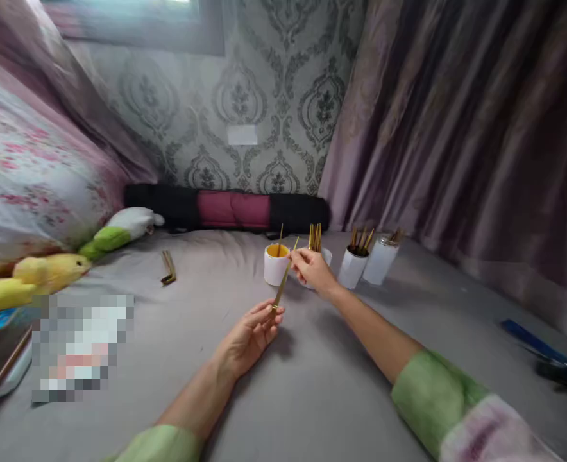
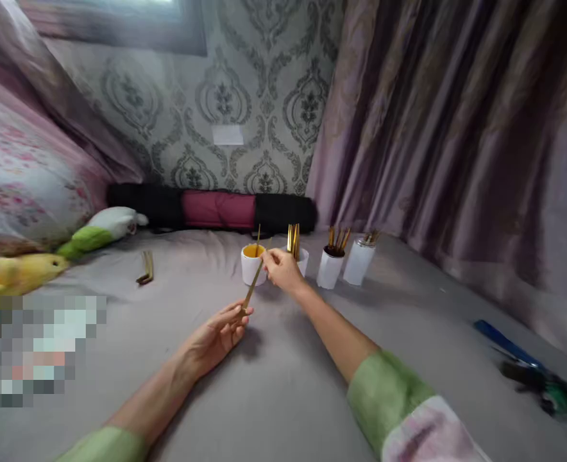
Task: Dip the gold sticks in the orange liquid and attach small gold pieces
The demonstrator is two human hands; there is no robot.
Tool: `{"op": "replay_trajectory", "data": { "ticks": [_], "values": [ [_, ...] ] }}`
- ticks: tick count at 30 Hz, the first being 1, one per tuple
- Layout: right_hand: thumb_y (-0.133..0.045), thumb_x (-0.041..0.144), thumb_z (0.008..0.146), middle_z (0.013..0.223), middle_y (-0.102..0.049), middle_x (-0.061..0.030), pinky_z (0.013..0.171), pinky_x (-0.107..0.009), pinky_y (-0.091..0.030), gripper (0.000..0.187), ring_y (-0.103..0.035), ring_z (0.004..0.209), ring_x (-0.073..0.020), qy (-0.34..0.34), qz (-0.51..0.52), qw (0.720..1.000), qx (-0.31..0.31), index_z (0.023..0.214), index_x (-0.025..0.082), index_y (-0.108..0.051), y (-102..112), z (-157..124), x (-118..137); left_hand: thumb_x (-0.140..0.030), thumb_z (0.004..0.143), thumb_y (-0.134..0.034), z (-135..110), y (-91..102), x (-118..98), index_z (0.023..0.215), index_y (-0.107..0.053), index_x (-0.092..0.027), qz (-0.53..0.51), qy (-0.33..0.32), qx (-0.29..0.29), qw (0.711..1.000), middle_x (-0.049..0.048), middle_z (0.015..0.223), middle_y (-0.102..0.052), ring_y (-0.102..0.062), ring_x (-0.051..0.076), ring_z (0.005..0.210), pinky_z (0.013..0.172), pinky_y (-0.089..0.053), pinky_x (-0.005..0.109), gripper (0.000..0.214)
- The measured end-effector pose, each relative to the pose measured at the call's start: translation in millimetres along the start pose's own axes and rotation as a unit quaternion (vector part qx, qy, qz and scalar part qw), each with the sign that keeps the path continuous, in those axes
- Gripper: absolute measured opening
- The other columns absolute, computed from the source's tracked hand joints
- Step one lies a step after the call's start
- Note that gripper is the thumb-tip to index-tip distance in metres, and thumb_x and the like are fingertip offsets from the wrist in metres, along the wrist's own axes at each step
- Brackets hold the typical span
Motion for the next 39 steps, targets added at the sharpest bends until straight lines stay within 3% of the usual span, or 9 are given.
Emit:
{"op": "replay_trajectory", "data": {
  "ticks": [7,31,39],
  "values": [
    [-0.047,0.039,0.077,0.055,-0.047,0.0038,0.027,-0.015,-0.029,0.026,-0.038,0.034,-0.0029,0.009,0.022,0.999,-0.043,0.075,0.014,-0.055,15.6,18.9,13.2,-0.014,0.071,-0.061,-0.5,0.7,1.5,0.098,-0.052,-0.013,-0.008,0.007,-0.01,1.0,0.0081,0.095,-0.059,-0.056,0.008,0.067,0.056,-0.047,0.017,0.028],
    [-0.05,0.023,0.079,0.05,-0.052,0.0017,0.028,-0.014,-0.027,0.017,-0.037,0.031,-0.002,-0.07,0.018,0.996,-0.056,0.067,0.013,-0.053,34.3,28.6,29.1,-0.016,0.071,-0.061,1.1,1.5,0.3,0.091,-0.056,-0.01,-0.05,0.022,-0.009,0.998,0.0068,0.085,-0.06,-0.054,0.008,0.063,0.053,-0.045,0.017,0.022],
    [-0.049,0.02,0.081,0.052,-0.052,0.0011,0.03,-0.014,-0.027,0.016,-0.039,0.034,-0.0022,-0.038,-0.009,0.995,-0.092,0.068,0.012,-0.053,55.5,45.3,48.3,-0.014,0.072,-0.058,0.0,2.5,-1.7,0.094,-0.056,-0.009,-0.075,0.035,-0.014,0.997,0.0048,0.076,-0.058,-0.054,0.007,0.059,0.052,-0.045,0.017,0.023]
  ]
}}
Point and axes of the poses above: each hand's wrist, its own z-axis towards the middle knuckle, its own y-axis out of the back of the hand, x = y × z, the point moved 5 cm from there along z, towards the middle knuckle
